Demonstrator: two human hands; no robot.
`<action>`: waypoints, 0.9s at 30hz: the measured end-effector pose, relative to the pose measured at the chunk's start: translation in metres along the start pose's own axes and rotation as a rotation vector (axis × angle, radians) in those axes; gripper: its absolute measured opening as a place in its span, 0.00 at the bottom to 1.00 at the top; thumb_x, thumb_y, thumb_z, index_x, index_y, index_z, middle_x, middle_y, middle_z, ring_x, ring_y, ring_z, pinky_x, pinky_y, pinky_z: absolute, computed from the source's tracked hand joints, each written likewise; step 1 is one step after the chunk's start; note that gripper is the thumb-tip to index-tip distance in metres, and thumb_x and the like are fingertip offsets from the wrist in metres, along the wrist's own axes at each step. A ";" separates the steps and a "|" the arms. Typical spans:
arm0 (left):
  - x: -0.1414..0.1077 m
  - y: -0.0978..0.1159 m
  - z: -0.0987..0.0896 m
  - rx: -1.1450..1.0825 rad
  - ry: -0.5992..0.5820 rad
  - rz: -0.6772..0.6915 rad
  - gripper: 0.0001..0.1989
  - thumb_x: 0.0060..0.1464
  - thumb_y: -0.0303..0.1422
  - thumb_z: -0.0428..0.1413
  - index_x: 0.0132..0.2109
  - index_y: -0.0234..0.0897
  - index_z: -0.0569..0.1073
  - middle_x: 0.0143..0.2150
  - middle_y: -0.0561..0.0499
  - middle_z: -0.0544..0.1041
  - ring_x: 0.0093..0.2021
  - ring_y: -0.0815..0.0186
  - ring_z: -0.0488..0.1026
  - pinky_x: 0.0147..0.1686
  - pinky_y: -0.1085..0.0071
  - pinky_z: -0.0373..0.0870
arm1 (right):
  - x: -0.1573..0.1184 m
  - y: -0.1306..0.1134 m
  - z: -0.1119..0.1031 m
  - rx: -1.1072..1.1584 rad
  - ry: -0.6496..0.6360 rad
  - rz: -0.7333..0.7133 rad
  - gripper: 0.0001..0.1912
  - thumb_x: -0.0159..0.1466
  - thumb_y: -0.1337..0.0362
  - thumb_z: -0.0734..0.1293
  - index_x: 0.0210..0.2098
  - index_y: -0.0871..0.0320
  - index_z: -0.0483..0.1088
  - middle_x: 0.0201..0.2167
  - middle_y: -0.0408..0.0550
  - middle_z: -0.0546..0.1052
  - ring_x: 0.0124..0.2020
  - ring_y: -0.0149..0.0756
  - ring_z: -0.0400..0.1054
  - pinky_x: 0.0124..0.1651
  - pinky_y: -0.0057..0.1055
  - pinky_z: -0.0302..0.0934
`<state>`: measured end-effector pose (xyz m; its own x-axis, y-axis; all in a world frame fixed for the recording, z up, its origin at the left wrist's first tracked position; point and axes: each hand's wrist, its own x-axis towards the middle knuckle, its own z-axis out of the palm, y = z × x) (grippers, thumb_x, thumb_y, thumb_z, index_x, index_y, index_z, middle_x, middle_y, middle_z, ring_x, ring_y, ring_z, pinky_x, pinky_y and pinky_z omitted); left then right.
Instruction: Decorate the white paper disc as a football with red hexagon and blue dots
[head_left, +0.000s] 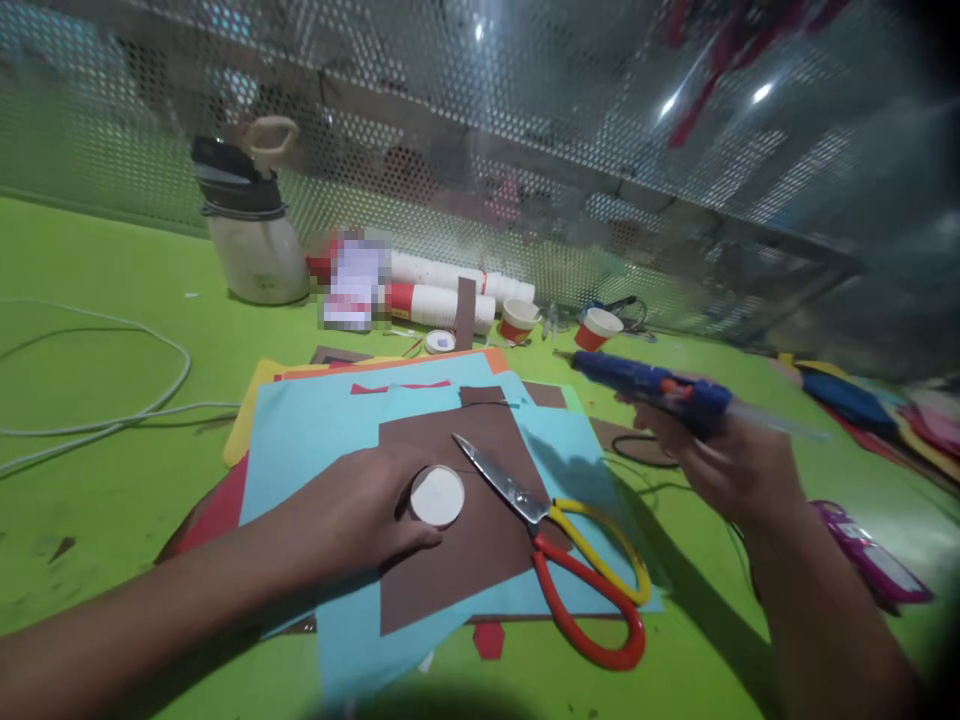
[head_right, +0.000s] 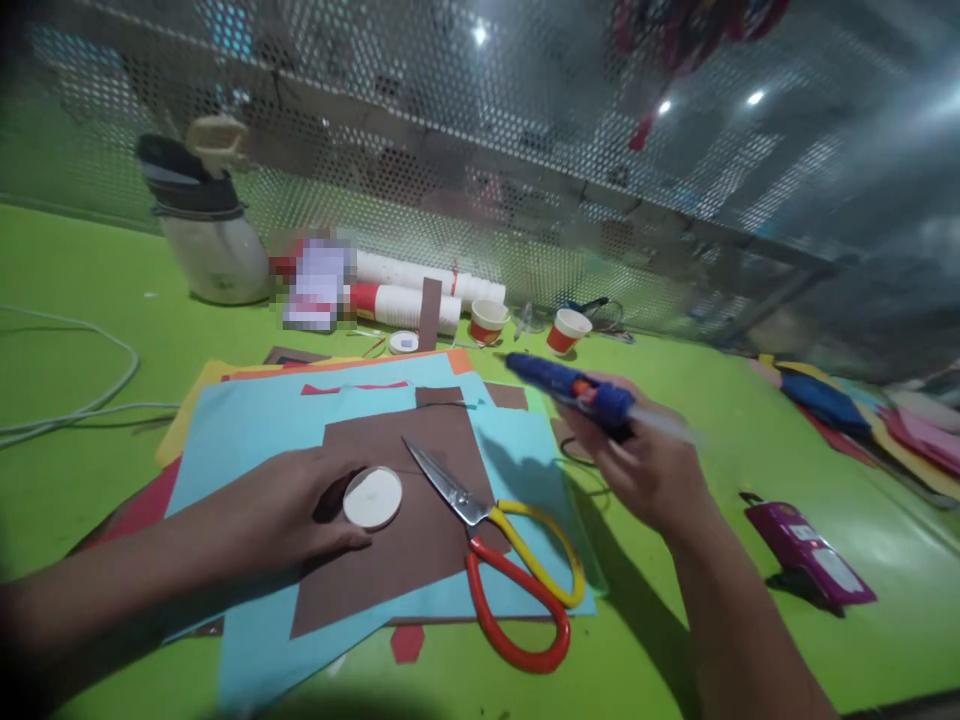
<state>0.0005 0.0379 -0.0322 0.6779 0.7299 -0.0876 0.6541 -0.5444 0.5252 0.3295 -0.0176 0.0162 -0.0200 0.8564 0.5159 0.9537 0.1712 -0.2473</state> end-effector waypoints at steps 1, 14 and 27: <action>0.000 0.000 -0.001 -0.008 -0.005 0.012 0.13 0.50 0.38 0.60 0.43 0.38 0.73 0.37 0.49 0.77 0.35 0.59 0.72 0.31 0.68 0.62 | 0.008 0.014 0.006 -0.032 0.091 0.017 0.14 0.63 0.59 0.66 0.45 0.60 0.73 0.36 0.53 0.80 0.34 0.44 0.75 0.37 0.37 0.68; 0.005 -0.014 -0.014 -0.188 -0.046 0.036 0.10 0.55 0.36 0.51 0.38 0.37 0.74 0.30 0.53 0.72 0.30 0.65 0.67 0.29 0.70 0.60 | 0.020 0.085 0.099 -0.101 -0.038 -0.090 0.18 0.67 0.58 0.65 0.54 0.59 0.67 0.53 0.53 0.72 0.51 0.42 0.69 0.52 0.47 0.65; -0.001 -0.005 -0.023 -0.541 0.147 -0.018 0.20 0.55 0.42 0.53 0.50 0.35 0.71 0.27 0.54 0.68 0.24 0.68 0.64 0.26 0.70 0.60 | 0.006 0.040 0.073 -0.064 -0.132 -0.029 0.20 0.58 0.75 0.66 0.50 0.67 0.70 0.53 0.66 0.71 0.56 0.53 0.65 0.59 0.51 0.58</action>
<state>-0.0106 0.0496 -0.0152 0.5890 0.8081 -0.0016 0.3732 -0.2703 0.8875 0.3459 0.0300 -0.0506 -0.0828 0.9088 0.4090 0.9692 0.1689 -0.1790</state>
